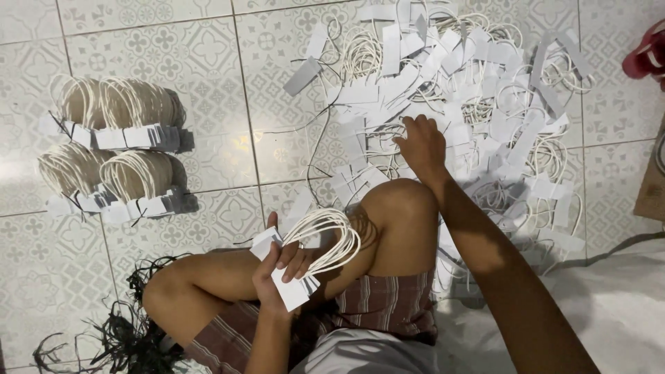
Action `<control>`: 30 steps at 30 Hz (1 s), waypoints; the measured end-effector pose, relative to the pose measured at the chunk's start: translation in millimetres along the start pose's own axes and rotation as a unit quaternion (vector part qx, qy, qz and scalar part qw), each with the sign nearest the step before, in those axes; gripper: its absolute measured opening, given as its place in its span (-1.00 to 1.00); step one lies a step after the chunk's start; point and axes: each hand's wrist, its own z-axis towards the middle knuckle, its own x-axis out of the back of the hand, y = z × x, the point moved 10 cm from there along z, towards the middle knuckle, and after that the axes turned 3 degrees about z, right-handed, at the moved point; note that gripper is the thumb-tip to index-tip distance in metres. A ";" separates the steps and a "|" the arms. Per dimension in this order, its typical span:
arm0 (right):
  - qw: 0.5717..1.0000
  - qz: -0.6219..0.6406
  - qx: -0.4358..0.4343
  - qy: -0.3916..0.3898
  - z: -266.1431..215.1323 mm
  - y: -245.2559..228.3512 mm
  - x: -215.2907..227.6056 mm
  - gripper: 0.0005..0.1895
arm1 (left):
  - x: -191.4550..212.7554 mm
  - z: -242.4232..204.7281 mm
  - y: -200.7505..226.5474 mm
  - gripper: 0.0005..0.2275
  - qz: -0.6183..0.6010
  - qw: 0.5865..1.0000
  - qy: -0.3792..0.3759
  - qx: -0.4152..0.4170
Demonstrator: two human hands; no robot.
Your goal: Tying strings to paper tags and organizing them into neat bundles
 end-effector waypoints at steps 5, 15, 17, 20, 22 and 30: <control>1.000 -0.015 0.016 -0.002 11.1 14.9 -5.0 -0.86 | 2.5 -0.8 2.5 -0.52 -0.001 1.000 0.009 -0.007; 0.960 0.255 -0.111 0.033 59.8 35.2 123.0 -0.81 | -9.2 5.0 -5.5 -0.50 0.000 1.000 0.011 -0.002; 0.952 0.281 -0.115 0.043 62.8 50.0 138.4 -0.81 | -10.0 6.7 -7.1 -0.49 -0.004 1.000 0.014 -0.002; 0.960 0.244 -0.037 0.133 58.4 39.9 183.9 -0.82 | -8.5 5.3 -8.9 -0.49 -0.003 1.000 0.023 0.000; 0.961 0.177 0.048 0.208 46.8 22.2 206.1 -0.81 | -7.3 6.6 -10.5 -0.48 0.001 1.000 0.028 0.001; 0.969 -0.154 0.186 -0.060 -24.1 -20.3 29.7 -0.82 | -7.2 7.1 -14.1 -0.47 0.022 0.999 0.034 0.010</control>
